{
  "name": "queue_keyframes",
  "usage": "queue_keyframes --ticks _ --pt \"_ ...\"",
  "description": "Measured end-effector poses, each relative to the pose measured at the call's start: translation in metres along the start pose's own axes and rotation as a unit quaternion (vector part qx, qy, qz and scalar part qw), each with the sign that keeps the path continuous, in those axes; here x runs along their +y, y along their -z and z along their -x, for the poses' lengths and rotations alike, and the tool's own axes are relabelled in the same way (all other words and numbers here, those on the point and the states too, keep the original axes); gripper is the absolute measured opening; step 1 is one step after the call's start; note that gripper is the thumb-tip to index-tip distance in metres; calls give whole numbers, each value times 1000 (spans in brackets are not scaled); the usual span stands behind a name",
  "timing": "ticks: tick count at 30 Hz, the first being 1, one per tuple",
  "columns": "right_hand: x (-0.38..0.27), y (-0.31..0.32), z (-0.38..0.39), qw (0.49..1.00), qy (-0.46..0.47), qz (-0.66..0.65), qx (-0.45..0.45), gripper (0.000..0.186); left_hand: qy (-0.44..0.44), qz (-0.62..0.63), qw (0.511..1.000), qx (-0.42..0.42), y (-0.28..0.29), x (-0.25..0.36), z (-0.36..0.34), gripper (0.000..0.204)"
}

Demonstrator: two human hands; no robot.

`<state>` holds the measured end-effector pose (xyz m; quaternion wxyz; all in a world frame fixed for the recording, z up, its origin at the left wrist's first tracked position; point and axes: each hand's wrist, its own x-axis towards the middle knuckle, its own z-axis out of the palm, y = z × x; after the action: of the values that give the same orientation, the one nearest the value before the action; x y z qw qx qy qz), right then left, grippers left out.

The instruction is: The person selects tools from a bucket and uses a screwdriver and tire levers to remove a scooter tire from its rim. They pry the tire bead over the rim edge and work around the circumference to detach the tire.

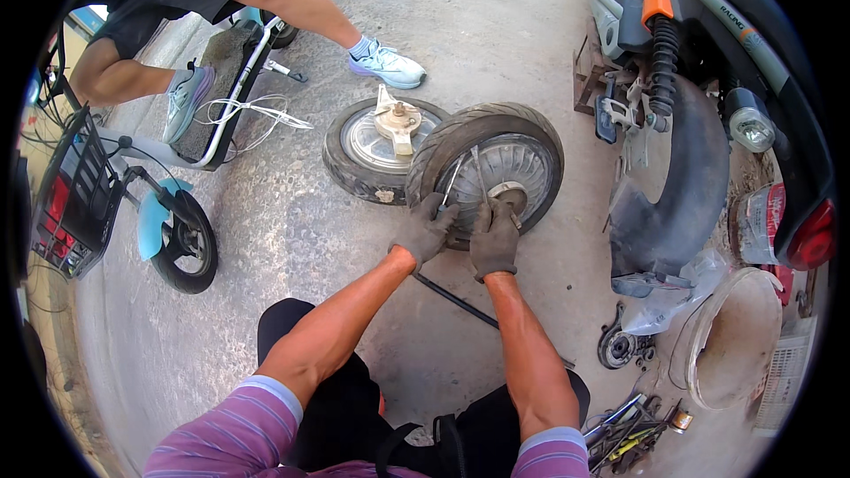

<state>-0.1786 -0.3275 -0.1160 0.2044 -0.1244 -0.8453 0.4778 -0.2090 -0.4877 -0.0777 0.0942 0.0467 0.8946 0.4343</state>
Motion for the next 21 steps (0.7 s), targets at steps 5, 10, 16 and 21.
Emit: queue_keyframes --ticks 5,10,16,21 --pt "1 4 -2 999 17 31 -3 29 2 25 999 45 -27 -9 -1 55" --pt "-5 18 -10 997 -62 5 -43 29 12 41 999 32 -25 2 -2 55" --pt "-26 25 -2 999 -30 -20 17 26 9 34 999 36 -24 4 -2 55" --pt "-38 45 -9 961 92 259 11 35 1 29 999 31 -18 4 1 55"
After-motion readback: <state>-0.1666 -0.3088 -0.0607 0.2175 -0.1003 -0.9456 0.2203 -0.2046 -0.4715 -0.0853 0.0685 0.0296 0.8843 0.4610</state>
